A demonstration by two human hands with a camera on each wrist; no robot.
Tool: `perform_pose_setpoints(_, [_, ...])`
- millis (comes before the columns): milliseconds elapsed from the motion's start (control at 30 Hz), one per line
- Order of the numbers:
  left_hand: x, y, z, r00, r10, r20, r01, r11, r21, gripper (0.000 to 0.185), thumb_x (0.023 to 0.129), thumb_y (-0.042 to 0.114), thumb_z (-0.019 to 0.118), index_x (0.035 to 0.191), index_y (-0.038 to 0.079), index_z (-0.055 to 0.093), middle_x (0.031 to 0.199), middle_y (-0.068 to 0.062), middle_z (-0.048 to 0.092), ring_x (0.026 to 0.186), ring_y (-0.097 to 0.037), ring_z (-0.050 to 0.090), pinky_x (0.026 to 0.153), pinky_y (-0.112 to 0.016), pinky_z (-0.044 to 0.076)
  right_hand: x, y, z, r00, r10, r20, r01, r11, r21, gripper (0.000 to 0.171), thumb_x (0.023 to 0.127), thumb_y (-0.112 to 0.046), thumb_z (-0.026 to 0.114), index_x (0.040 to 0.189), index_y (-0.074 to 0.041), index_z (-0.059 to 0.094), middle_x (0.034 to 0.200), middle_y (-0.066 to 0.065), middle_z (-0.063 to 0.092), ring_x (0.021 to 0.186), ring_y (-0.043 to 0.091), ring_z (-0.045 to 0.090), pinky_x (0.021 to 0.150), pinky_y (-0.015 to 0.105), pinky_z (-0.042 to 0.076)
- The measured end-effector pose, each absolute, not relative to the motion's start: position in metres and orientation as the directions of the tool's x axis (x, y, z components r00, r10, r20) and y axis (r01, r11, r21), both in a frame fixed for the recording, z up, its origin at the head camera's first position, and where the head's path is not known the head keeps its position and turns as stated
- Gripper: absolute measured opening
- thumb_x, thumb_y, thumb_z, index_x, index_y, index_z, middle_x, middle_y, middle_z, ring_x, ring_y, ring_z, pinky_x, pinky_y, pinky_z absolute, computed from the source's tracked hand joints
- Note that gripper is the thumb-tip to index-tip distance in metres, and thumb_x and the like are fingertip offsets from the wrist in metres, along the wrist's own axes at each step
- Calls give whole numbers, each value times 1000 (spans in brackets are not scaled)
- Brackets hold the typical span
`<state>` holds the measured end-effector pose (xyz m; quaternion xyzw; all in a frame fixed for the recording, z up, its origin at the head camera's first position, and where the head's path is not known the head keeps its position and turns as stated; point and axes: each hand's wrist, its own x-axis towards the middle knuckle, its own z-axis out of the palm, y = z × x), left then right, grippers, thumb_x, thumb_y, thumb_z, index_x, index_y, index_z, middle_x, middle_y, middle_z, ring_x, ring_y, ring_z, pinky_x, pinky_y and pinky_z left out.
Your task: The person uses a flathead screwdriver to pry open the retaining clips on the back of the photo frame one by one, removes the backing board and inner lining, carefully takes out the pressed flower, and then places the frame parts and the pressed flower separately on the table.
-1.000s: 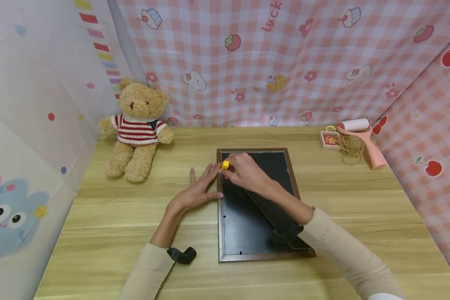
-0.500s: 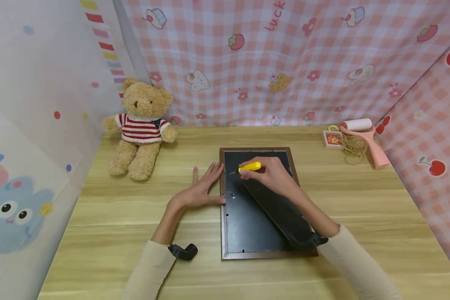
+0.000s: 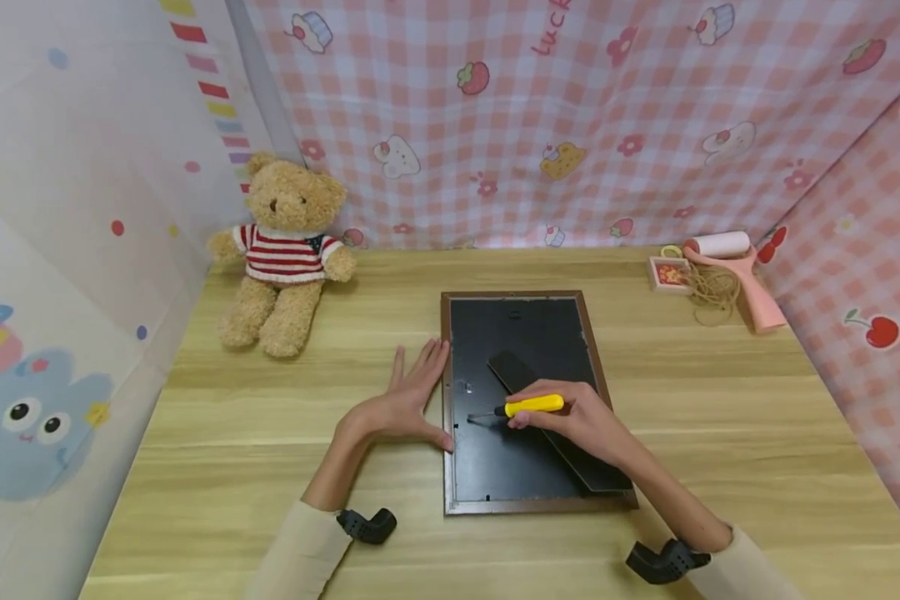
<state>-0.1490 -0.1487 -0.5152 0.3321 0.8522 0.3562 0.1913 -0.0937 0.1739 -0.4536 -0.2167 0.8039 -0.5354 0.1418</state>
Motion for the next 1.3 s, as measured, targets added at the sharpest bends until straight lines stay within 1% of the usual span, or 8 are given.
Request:
perform_pose_setpoints(133, [-148, -149, -514, -715, 692, -98, 416, 534, 736, 168, 64, 98, 73, 174, 5, -13, 182, -16, -20, 170, -32, -21, 126, -57, -34, -91, 173, -462, -854, -519, -6, -184, 314, -931, 28, 103, -10, 77, 130, -4, 80, 113, 5, 83, 97, 15, 81, 81, 23, 62])
perform_pose_setpoints(367, [-149, -149, -517, -720, 688, -91, 421, 537, 732, 167, 65, 99, 72, 175, 7, -13, 182, -14, -20, 170, -30, -22, 126, -57, -34, -89, 165, -467, -859, -512, -14, -177, 322, -930, 28, 102, -14, 79, 129, -8, 82, 119, 5, 82, 99, 14, 78, 82, 22, 60])
perform_pose_setpoints(500, [-150, -147, -519, -723, 684, -101, 430, 559, 709, 161, 71, 80, 87, 174, 8, -15, 182, -11, -21, 170, -27, -22, 127, -55, -33, -89, 162, -467, -862, -507, -19, -169, 323, -931, 29, 102, -14, 79, 130, -7, 81, 117, 4, 83, 98, 14, 79, 83, 22, 61])
perform_pose_setpoints(633, [-150, -146, -518, -719, 686, -111, 428, 564, 706, 165, 67, 93, 77, 174, 6, -16, 182, -13, -22, 169, -28, -23, 127, -55, -34, -89, 159, -464, -859, -512, -10, -176, 313, -933, 27, 103, -12, 78, 128, -5, 81, 111, 5, 84, 96, 14, 81, 84, 22, 63])
perform_pose_setpoints(733, [-149, -146, -517, -716, 689, -111, 427, 559, 711, 173, 55, 111, 53, 173, 5, -16, 182, -14, -23, 169, -29, -23, 126, -55, -34, -90, 152, -458, -856, -517, 21, -225, 335, -915, 24, 102, -10, 78, 125, -4, 82, 107, 5, 84, 92, 11, 80, 83, 22, 63])
perform_pose_setpoints(900, [-148, -146, -515, -714, 690, -117, 424, 560, 712, 173, 55, 112, 51, 173, 5, -16, 182, -13, -23, 169, -29, -24, 126, -55, -35, -90, 138, -442, -818, -562, 123, -402, 405, -821, 22, 98, -12, 83, 119, -5, 84, 101, 0, 82, 82, 4, 70, 76, 23, 62])
perform_pose_setpoints(1000, [-148, -147, -516, -712, 693, -117, 428, 559, 710, 173, 55, 112, 50, 173, 5, -16, 181, -13, -24, 169, -29, -24, 126, -56, -35, -90, 133, -436, -800, -582, 147, -451, 422, -787, 22, 97, -15, 84, 117, -5, 84, 100, -1, 82, 81, 3, 67, 75, 24, 60])
perform_pose_setpoints(1300, [-149, -145, -516, -715, 689, -117, 424, 561, 711, 174, 54, 112, 52, 173, 4, -15, 182, -14, -23, 169, -30, -24, 126, -56, -35, -93, 147, -451, -844, -536, 17, -232, 335, -913, 24, 102, -5, 77, 124, 3, 80, 107, 12, 83, 91, 13, 82, 86, 22, 65])
